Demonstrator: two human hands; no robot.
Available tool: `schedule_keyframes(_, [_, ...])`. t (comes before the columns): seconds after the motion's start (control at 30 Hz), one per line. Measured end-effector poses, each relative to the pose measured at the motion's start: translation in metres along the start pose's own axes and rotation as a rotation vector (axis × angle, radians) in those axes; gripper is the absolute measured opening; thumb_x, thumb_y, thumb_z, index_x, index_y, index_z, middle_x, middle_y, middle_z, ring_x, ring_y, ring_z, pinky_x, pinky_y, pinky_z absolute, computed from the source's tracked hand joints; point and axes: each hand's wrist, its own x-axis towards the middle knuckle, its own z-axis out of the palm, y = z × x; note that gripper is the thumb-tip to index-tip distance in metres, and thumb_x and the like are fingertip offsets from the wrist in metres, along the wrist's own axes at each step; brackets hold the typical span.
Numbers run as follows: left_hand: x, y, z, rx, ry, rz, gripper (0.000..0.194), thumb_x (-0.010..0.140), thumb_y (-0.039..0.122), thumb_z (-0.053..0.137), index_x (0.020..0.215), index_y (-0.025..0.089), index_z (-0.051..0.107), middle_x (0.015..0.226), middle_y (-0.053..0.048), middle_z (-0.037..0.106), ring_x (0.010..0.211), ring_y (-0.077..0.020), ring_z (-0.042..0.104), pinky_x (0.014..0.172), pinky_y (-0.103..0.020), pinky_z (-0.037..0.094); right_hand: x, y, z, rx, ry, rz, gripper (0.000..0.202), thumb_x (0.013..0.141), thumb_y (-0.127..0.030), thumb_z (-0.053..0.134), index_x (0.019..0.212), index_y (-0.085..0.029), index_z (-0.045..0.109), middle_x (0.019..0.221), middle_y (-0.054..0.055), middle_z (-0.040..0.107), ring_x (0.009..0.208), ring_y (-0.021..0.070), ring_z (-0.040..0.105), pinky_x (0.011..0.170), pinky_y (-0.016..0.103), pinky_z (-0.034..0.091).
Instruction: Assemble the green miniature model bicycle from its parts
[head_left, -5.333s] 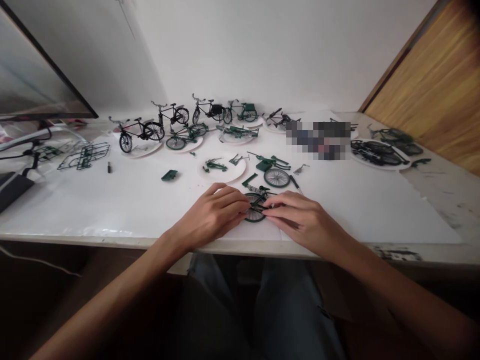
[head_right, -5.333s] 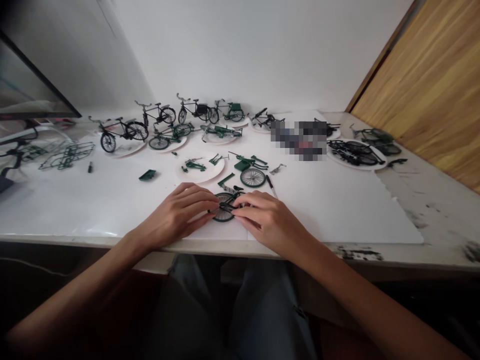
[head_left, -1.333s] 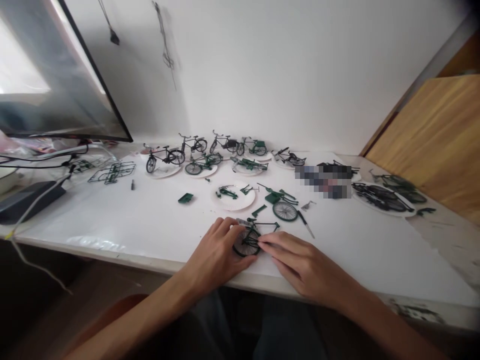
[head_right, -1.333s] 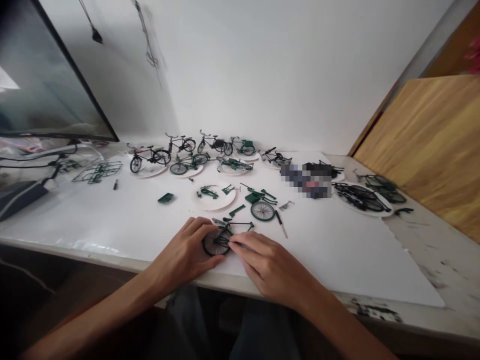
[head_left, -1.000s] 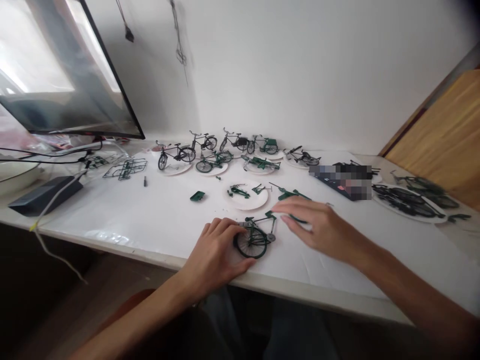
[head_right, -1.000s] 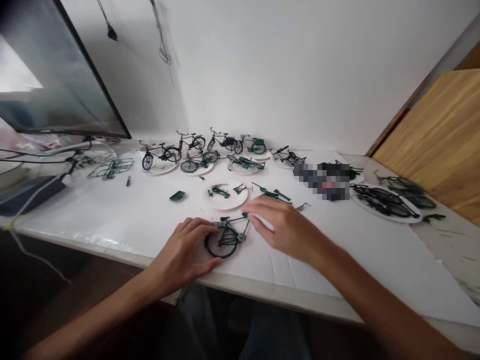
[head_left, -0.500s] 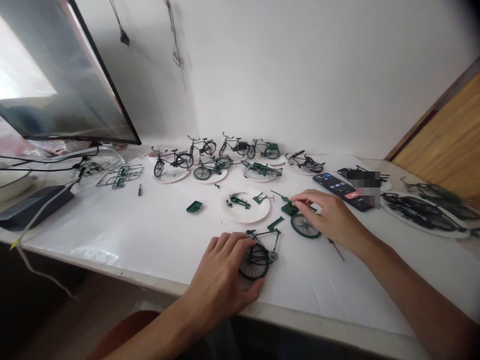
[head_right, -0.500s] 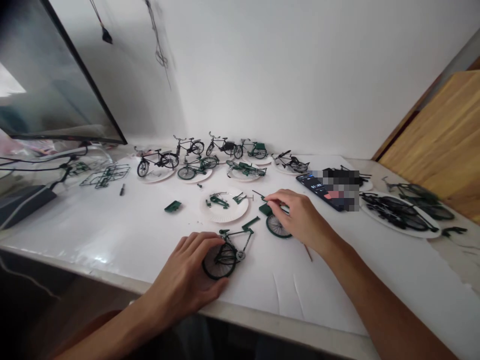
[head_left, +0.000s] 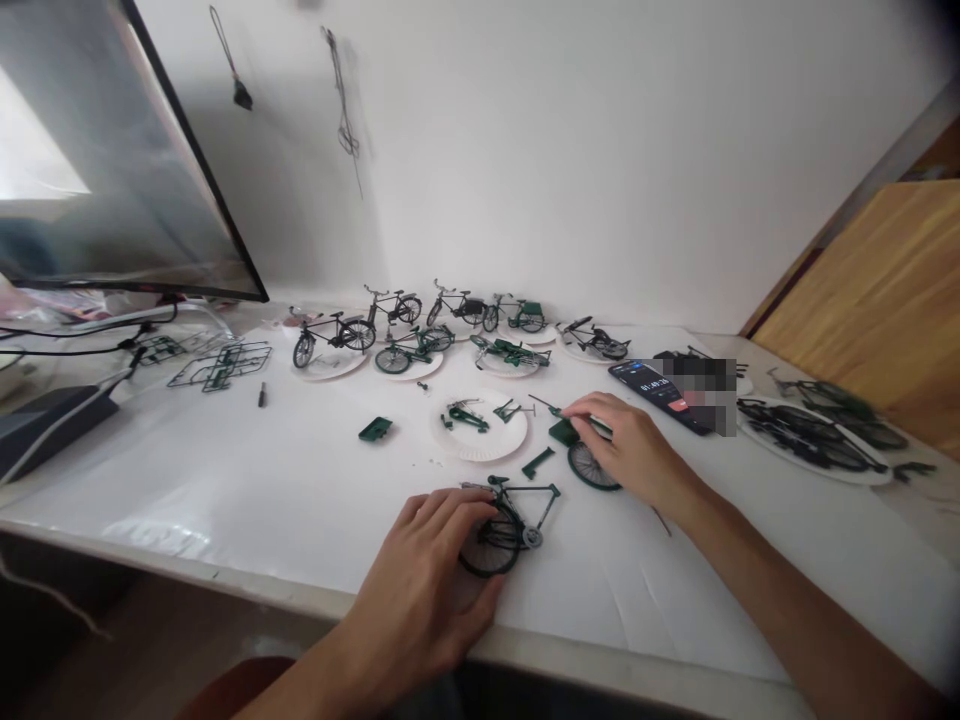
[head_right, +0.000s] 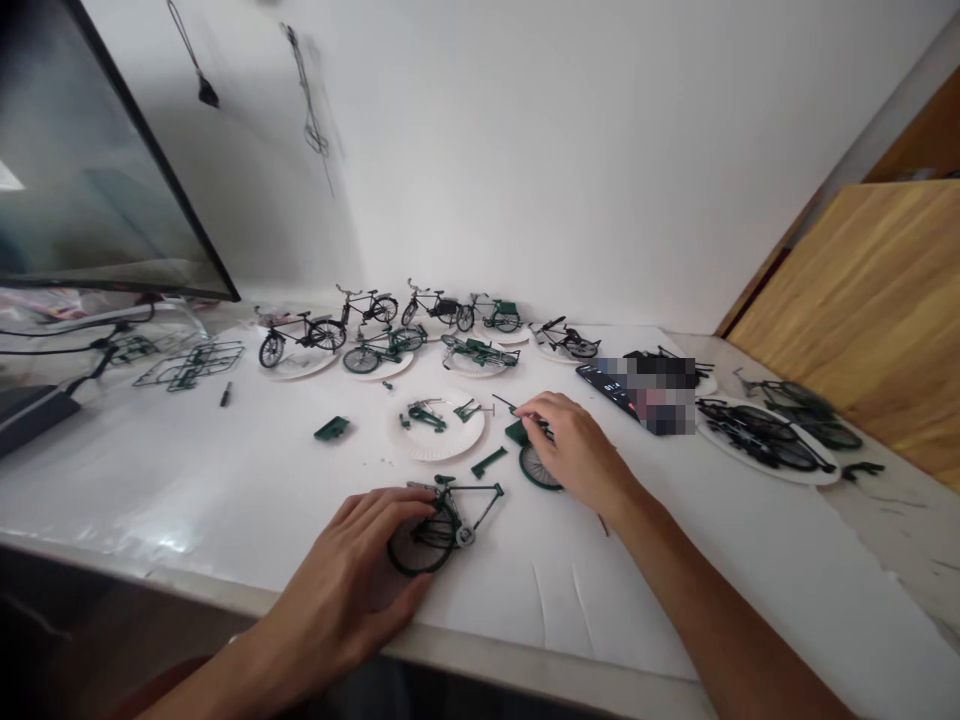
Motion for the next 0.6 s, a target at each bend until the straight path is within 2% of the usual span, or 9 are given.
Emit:
schedule_keyframes(0.17, [-0.001, -0.001, -0.002, -0.016, -0.007, 0.0, 0.046, 0.088, 0.021, 0.063, 0.13, 0.028, 0.048, 0.134, -0.006, 0.06, 0.123, -0.0253, 0.056, 0.104, -0.046, 0.047, -0.001, 0.03, -0.005, -0.035, 0.131, 0.064, 0.018, 0.095, -0.026, 0.052, 0.095, -0.019, 0.068, 0.098, 0.009, 0.073, 0.091, 0.0248, 0.069, 0.083, 0.041, 0.054])
schedule_keyframes(0.27, [-0.001, 0.0, -0.003, -0.022, -0.005, 0.014, 0.044, 0.087, 0.021, 0.064, 0.128, 0.027, 0.049, 0.132, -0.007, 0.061, 0.123, -0.0257, 0.056, 0.104, -0.046, 0.047, -0.003, 0.032, -0.007, -0.053, 0.189, 0.064, 0.017, 0.094, -0.025, 0.052, 0.095, -0.019, 0.068, 0.094, 0.009, 0.073, 0.087, 0.0249, 0.07, 0.081, 0.041, 0.055])
schedule_keyframes(0.37, [-0.003, -0.001, -0.001, -0.021, 0.016, 0.02, 0.041, 0.087, 0.021, 0.064, 0.126, 0.025, 0.051, 0.13, -0.007, 0.062, 0.123, -0.0258, 0.056, 0.105, -0.044, 0.047, 0.001, 0.016, -0.009, -0.062, 0.182, -0.013, 0.018, 0.096, -0.025, 0.05, 0.102, -0.019, 0.066, 0.098, 0.009, 0.072, 0.091, 0.0243, 0.069, 0.083, 0.041, 0.055])
schedule_keyframes(0.43, [-0.003, -0.001, 0.001, -0.013, 0.032, 0.01, 0.037, 0.087, 0.023, 0.065, 0.122, 0.025, 0.052, 0.127, -0.007, 0.063, 0.12, -0.0261, 0.058, 0.104, -0.044, 0.048, 0.01, -0.003, -0.008, -0.066, 0.13, -0.103, 0.02, 0.098, -0.024, 0.05, 0.109, -0.019, 0.065, 0.106, 0.01, 0.07, 0.099, 0.0241, 0.067, 0.089, 0.042, 0.054])
schedule_keyframes(0.5, [-0.003, -0.003, 0.003, -0.014, 0.039, -0.005, 0.033, 0.088, 0.026, 0.066, 0.119, 0.024, 0.053, 0.123, -0.008, 0.064, 0.116, -0.0262, 0.059, 0.102, -0.044, 0.05, 0.026, -0.025, -0.002, -0.071, 0.04, -0.198, 0.02, 0.098, -0.023, 0.051, 0.113, -0.02, 0.065, 0.113, 0.01, 0.069, 0.108, 0.024, 0.065, 0.096, 0.042, 0.052])
schedule_keyframes(0.6, [-0.002, -0.004, 0.006, -0.028, 0.044, -0.027, 0.032, 0.088, 0.028, 0.067, 0.117, 0.024, 0.053, 0.12, -0.008, 0.064, 0.112, -0.0262, 0.061, 0.098, -0.043, 0.052, 0.052, -0.055, 0.019, -0.087, -0.13, -0.308, 0.017, 0.096, -0.024, 0.059, 0.111, -0.021, 0.068, 0.113, 0.007, 0.071, 0.106, 0.0226, 0.066, 0.094, 0.037, 0.054])
